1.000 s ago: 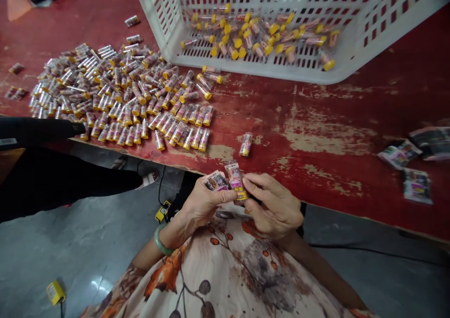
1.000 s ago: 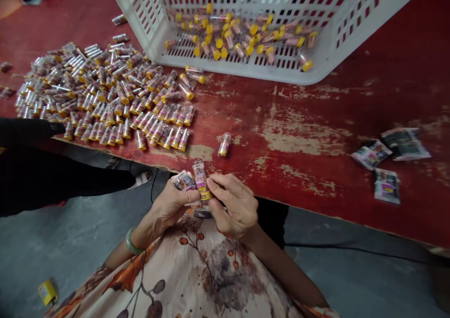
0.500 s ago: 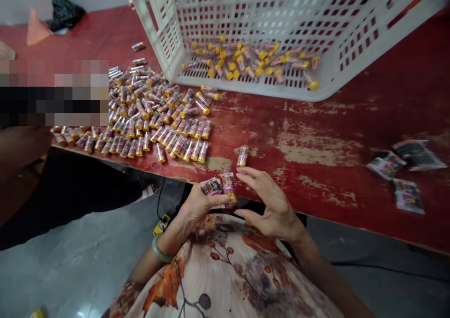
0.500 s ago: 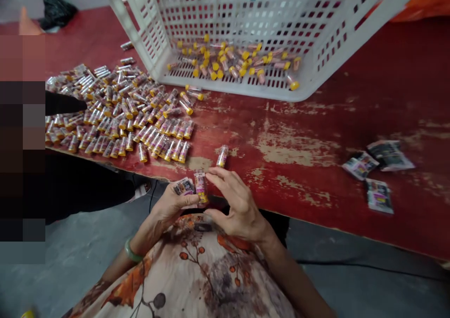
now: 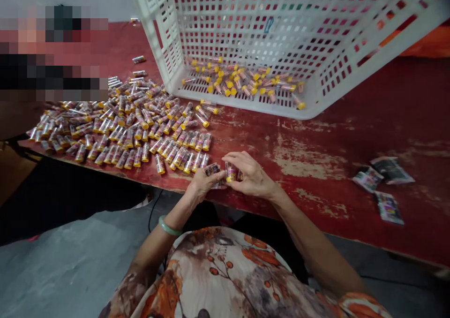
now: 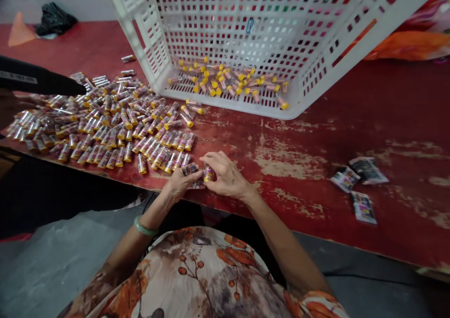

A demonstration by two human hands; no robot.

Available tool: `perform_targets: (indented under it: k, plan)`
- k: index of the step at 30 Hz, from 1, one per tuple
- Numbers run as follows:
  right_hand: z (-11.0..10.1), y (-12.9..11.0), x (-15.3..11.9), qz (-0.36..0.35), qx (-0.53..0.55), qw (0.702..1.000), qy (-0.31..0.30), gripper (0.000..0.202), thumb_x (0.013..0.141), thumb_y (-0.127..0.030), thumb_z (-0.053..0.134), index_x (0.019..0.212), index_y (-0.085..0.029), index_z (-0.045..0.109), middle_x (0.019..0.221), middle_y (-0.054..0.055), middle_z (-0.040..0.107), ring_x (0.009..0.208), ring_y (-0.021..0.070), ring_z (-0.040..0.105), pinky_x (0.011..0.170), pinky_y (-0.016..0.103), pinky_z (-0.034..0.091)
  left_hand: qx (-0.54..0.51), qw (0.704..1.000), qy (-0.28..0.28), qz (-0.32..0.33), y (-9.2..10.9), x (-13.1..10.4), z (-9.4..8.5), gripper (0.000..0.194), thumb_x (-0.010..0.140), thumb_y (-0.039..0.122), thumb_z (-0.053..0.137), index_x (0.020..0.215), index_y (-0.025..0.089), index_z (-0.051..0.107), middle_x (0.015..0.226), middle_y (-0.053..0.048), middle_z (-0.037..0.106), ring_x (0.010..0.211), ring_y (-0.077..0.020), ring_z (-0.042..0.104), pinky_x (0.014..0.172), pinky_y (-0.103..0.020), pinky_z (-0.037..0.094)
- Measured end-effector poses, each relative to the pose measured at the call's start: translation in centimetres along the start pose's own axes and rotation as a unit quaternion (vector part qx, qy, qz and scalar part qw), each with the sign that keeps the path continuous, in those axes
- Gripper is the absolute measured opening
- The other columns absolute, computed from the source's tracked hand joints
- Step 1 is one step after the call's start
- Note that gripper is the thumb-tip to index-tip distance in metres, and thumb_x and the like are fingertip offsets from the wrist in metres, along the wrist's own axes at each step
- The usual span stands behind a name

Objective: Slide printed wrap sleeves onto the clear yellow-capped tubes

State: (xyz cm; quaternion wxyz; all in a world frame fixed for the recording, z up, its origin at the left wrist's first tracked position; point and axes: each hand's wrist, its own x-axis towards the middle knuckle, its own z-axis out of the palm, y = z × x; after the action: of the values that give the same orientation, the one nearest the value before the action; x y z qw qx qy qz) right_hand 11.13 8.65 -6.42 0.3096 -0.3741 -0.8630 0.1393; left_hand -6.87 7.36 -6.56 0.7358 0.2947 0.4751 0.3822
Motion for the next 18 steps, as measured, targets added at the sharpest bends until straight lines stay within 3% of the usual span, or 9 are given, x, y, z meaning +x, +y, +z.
perform_targets:
  k: [5, 8, 10, 12, 14, 16, 18]
  plan:
    - [1.4, 1.3, 0.3, 0.063, -0.124, 0.989, -0.044, 0.052, 0.077, -0.02, 0.056, 0.128, -0.014, 0.054, 0.129, 0.018, 0.056, 0.112, 0.0336, 0.052, 0.092, 0.051, 0.043, 0.013, 0.996, 0.068, 0.051, -0.9, 0.5, -0.1, 0.051, 0.048, 0.05, 0.086, 0.073, 0.012, 0.064, 0.063, -0.002, 0.067, 0.055, -0.0132, 0.062, 0.058, -0.026, 0.053]
    - [0.6, 1.5, -0.4, 0.052, -0.115, 0.99, -0.057, 0.054, 0.077, -0.03, 0.062, 0.129, -0.017, 0.055, 0.132, 0.018, 0.055, 0.112, 0.0345, 0.053, 0.089, 0.051, 0.044, 0.022, 0.995, 0.07, 0.062, -1.1, 0.5, 0.2, 0.048, 0.051, 0.05, 0.084, 0.074, 0.012, 0.065, 0.067, -0.003, 0.069, 0.057, -0.0145, 0.064, 0.06, -0.028, 0.053]
    - [-0.4, 1.9, -1.2, 0.064, -0.073, 0.995, -0.014, 0.054, 0.076, -0.037, 0.067, 0.125, -0.017, 0.057, 0.129, 0.017, 0.057, 0.11, 0.0324, 0.056, 0.089, 0.049, 0.046, 0.043, 0.994, 0.073, 0.069, -1.2, 0.8, 0.4, 0.044, 0.055, 0.049, 0.082, 0.072, 0.013, 0.066, 0.064, -0.002, 0.067, 0.057, -0.0151, 0.063, 0.059, -0.028, 0.053]
    - [-1.2, 2.4, -2.2, 0.141, -0.025, 0.987, 0.067, 0.044, 0.076, -0.04, 0.069, 0.112, -0.015, 0.063, 0.111, 0.015, 0.065, 0.092, 0.0266, 0.063, 0.079, 0.043, 0.051, 0.084, 0.989, 0.081, 0.087, -1.3, 1.2, 0.5, 0.037, 0.062, 0.047, 0.079, 0.07, 0.014, 0.066, 0.06, -0.002, 0.065, 0.056, -0.0158, 0.062, 0.057, -0.028, 0.051]
    - [-1.1, 2.8, -3.3, 0.245, 0.022, 0.96, 0.132, 0.03, 0.075, -0.037, 0.068, 0.095, -0.014, 0.067, 0.083, 0.009, 0.068, 0.065, 0.0193, 0.062, 0.061, 0.034, 0.051, 0.138, 0.98, 0.092, 0.111, -1.3, 1.6, 0.6, 0.03, 0.067, 0.044, 0.075, 0.069, 0.015, 0.067, 0.058, -0.002, 0.064, 0.057, -0.0167, 0.061, 0.057, -0.027, 0.049]
    - [-0.3, 2.9, -3.8, 0.303, 0.063, 0.938, 0.153, 0.023, 0.076, -0.034, 0.066, 0.088, -0.015, 0.066, 0.066, 0.003, 0.065, 0.05, 0.015, 0.057, 0.049, 0.028, 0.047, 0.186, 0.969, 0.097, 0.128, -1.2, 2.0, 0.8, 0.026, 0.069, 0.041, 0.074, 0.066, 0.017, 0.068, 0.057, -0.002, 0.064, 0.059, -0.0177, 0.06, 0.056, -0.026, 0.047]
    - [0.9, 2.7, -3.7, 0.303, 0.091, 0.936, 0.155, 0.019, 0.078, -0.032, 0.063, 0.088, -0.017, 0.064, 0.06, 0.0, 0.063, 0.045, 0.0135, 0.056, 0.044, 0.025, 0.046, 0.215, 0.964, 0.089, 0.131, -1.0, 2.2, 1.0, 0.024, 0.068, 0.04, 0.074, 0.064, 0.017, 0.068, 0.057, -0.001, 0.063, 0.061, -0.0186, 0.059, 0.056, -0.026, 0.045]
